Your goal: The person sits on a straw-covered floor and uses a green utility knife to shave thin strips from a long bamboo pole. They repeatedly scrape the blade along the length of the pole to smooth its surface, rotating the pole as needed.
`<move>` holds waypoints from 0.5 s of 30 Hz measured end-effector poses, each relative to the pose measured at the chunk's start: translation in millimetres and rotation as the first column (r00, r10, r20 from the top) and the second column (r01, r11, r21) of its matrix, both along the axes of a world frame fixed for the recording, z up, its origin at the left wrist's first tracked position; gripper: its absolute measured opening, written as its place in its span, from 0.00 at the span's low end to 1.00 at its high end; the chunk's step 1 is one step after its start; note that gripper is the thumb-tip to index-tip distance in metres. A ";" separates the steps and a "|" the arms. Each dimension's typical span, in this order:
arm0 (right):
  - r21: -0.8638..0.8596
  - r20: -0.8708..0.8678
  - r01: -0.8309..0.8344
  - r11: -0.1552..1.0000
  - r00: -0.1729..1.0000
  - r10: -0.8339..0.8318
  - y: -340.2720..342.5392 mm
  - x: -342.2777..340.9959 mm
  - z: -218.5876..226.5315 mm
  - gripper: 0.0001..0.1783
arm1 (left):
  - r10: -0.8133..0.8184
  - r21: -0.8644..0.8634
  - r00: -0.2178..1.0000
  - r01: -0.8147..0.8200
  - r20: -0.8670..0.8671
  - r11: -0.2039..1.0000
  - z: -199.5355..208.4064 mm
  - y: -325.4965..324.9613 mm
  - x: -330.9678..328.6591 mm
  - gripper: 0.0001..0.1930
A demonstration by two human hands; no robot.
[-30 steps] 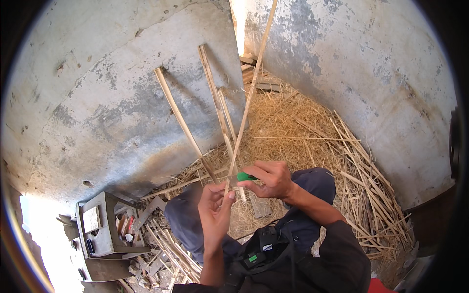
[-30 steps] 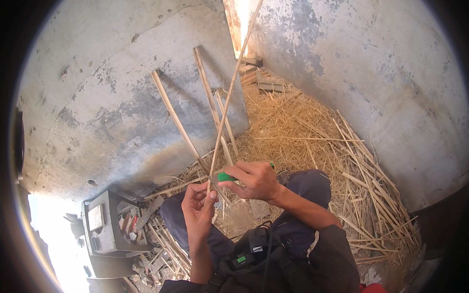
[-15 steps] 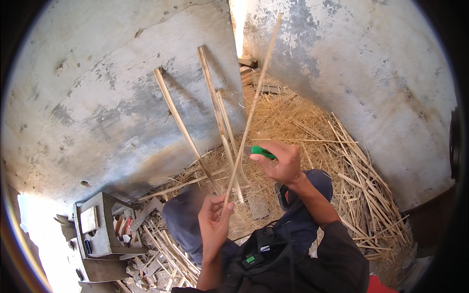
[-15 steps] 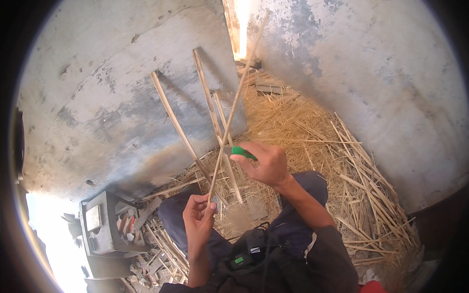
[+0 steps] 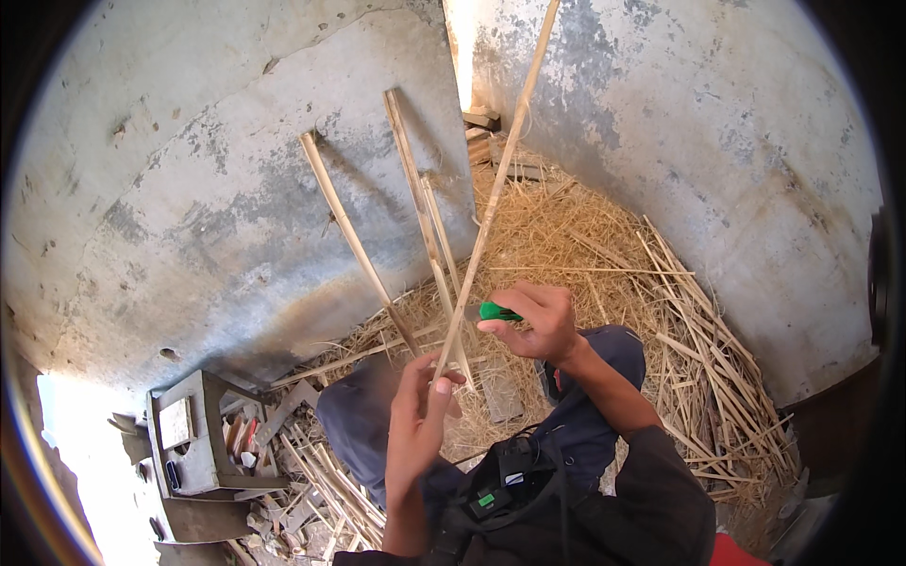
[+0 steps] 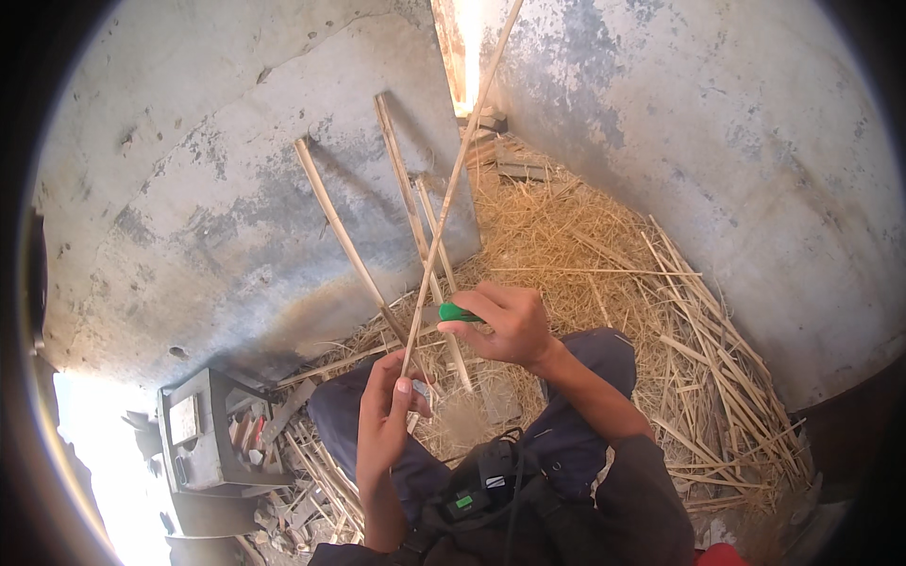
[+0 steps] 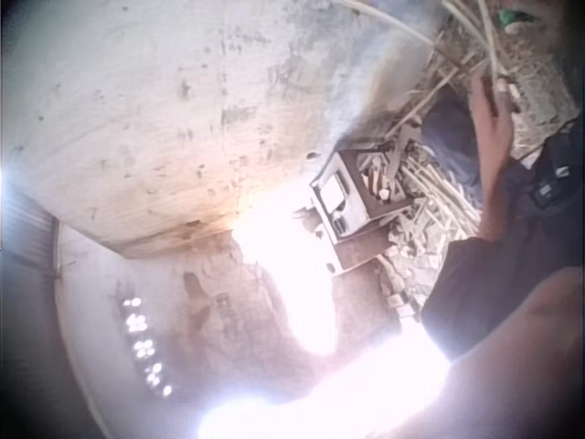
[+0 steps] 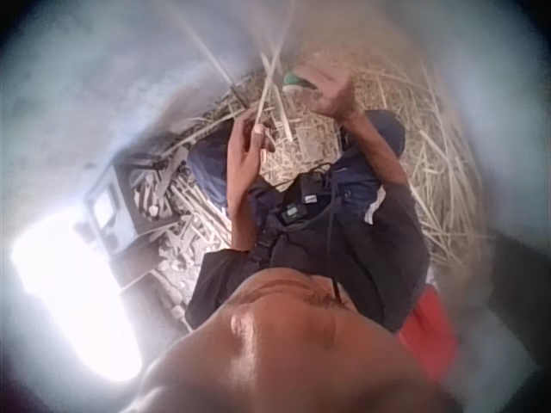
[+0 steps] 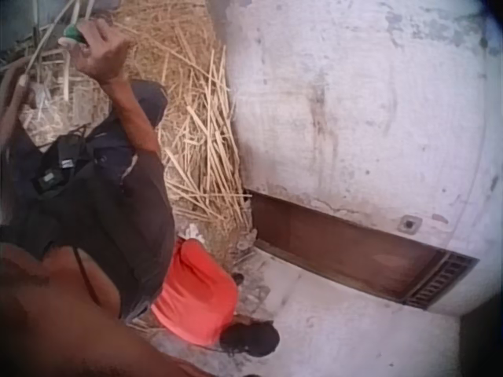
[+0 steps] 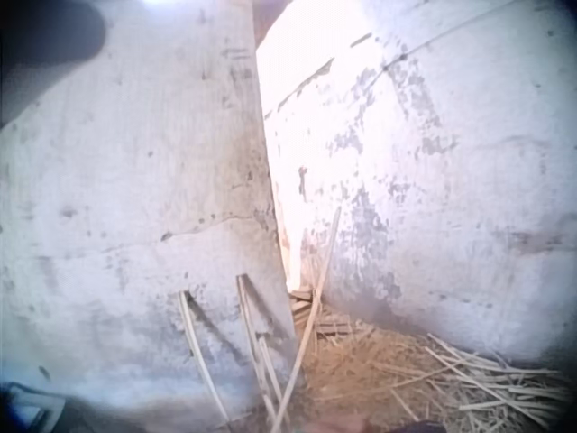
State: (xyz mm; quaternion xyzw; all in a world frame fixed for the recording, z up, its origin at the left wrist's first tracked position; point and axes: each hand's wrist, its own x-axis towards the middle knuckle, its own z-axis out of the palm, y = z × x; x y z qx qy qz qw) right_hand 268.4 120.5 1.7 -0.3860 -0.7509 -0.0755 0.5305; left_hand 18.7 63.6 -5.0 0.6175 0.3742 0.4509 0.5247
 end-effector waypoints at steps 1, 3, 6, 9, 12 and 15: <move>-0.006 -0.010 -0.010 1.000 1.000 0.010 -0.2 -1.2 -0.7 0.18 | 0.005 -0.011 1.000 -0.006 -0.011 1.000 2.8 1.9 2.4 0.22; -0.024 -0.040 -0.038 0.999 0.999 0.037 -0.2 -2.0 -4.0 0.18 | 0.012 -0.033 0.999 -0.013 -0.030 0.999 11.9 4.5 9.7 0.21; -0.048 -0.095 -0.069 0.996 0.993 0.064 2.4 -2.0 -7.9 0.18 | 0.060 -0.111 0.994 -0.071 -0.095 0.991 23.4 6.7 16.7 0.20; -0.046 -0.093 -0.069 0.997 0.994 0.065 2.8 -0.9 -7.6 0.18 | 0.114 -0.016 0.992 -0.115 -0.060 0.993 11.7 10.7 18.9 0.21; -0.054 -0.091 -0.061 0.997 0.994 0.056 0.1 -1.8 -5.9 0.18 | 0.138 0.057 0.990 -0.136 -0.030 0.989 9.4 11.5 23.6 0.21; -0.061 -0.108 -0.056 0.997 0.993 0.049 -2.0 -3.0 -6.6 0.18 | 0.130 -0.018 0.991 -0.130 -0.015 0.991 9.1 8.3 21.3 0.20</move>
